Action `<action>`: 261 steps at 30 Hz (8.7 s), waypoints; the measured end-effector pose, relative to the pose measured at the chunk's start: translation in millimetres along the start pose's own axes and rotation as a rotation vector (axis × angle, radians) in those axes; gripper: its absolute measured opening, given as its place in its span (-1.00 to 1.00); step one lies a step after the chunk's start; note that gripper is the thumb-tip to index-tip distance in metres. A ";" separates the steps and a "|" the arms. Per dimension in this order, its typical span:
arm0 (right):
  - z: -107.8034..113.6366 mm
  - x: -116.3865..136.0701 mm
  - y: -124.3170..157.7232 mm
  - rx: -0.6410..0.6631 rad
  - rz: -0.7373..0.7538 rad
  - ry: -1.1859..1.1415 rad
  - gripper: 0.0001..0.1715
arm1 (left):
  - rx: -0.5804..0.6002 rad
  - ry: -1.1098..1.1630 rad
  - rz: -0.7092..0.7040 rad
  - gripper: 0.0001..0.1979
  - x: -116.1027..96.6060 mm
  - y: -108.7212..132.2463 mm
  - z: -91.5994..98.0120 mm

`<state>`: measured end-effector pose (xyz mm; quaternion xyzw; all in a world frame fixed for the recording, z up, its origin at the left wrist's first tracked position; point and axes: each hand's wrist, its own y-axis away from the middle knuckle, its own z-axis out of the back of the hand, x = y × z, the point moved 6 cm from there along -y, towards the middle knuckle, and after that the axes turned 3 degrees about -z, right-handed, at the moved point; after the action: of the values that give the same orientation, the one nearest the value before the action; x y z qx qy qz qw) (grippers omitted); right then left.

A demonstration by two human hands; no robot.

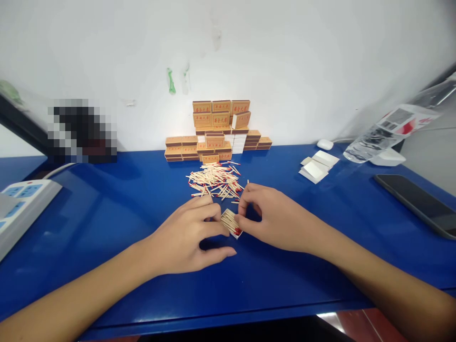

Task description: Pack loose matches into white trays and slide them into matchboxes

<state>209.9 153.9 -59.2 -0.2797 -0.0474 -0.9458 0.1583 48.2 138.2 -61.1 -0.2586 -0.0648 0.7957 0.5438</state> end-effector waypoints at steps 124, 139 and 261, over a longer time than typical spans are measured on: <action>14.6 -1.5 -1.6 0.192 0.307 0.010 -0.81 | -0.111 -0.165 0.056 -0.48 -0.5 -1.2 5.2; 6.9 8.6 4.7 0.114 0.337 0.115 -0.76 | -0.066 -0.138 0.097 -0.77 2.5 -3.2 3.7; 28.2 -18.6 -8.9 -0.362 0.144 -0.575 -0.53 | -0.368 0.566 0.553 -0.49 68.6 13.2 41.6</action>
<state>236.2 172.4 -45.6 -0.5610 0.0984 -0.8077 0.1525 -1.6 202.0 -53.9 -0.5667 0.0176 0.7845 0.2513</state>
